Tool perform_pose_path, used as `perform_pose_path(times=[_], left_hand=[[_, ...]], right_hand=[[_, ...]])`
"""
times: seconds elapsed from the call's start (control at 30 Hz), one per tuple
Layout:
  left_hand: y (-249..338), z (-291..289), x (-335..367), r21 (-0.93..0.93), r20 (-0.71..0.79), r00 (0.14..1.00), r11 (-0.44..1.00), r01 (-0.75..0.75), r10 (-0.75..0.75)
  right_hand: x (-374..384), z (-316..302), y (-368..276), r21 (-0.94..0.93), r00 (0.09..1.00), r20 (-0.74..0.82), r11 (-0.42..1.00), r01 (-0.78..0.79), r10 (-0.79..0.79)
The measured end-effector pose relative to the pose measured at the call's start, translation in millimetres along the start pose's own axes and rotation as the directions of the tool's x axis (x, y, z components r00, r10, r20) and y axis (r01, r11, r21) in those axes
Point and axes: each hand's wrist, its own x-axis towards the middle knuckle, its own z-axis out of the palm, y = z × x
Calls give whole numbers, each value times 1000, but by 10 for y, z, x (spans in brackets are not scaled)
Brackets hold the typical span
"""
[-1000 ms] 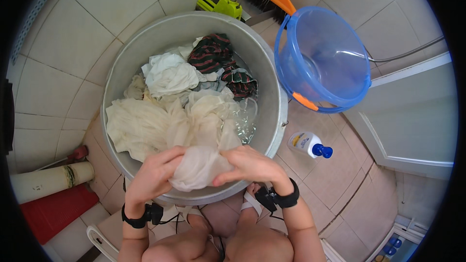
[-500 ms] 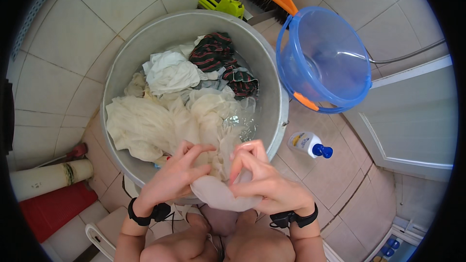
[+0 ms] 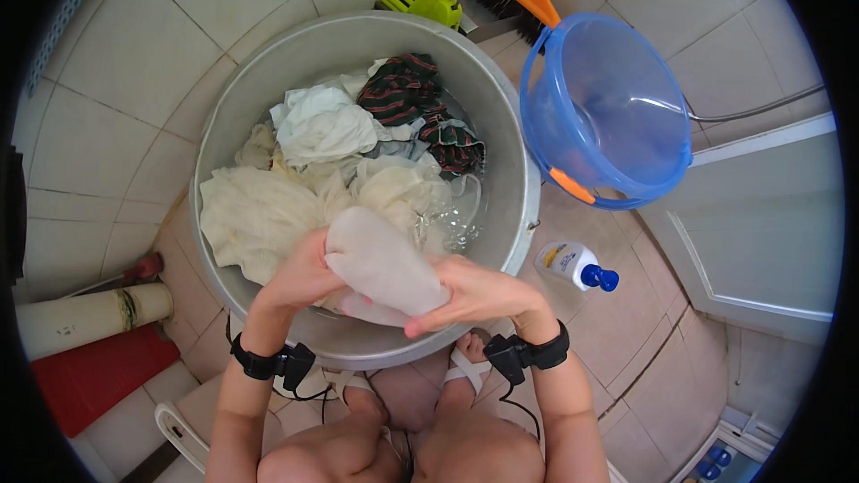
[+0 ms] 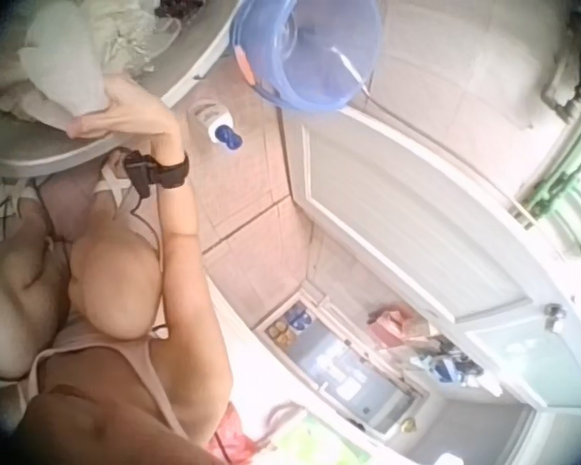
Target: The person holds and rubs a white mesh fabric bag by hand inside a large gray basin containing soapy water and clothes, turning it over to check different sides before lifting it up out of the basin.
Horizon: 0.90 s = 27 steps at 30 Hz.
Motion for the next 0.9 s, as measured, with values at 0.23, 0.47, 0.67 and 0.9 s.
perform_pose_path(times=[0.23, 0.47, 0.67, 0.9], left_hand=[[-39, -37, 39, 109, 80, 996, 994, 16, -25], [-152, 32, 3, -259, -61, 983, 954, 153, -174], [-172, -58, -47, -720, 43, 988, 681, 135, -151], [-239, -66, -90, -787, -22, 941, 587, 193, -338]], right_hand=[[8, 36, 116, 168, 957, -282, 986, -21, 68], [108, 64, 107, 262, 926, -341, 962, -73, 163], [124, 36, 81, 383, 927, -253, 909, -166, 276], [75, -61, 14, 269, 955, -180, 946, -183, 236]])
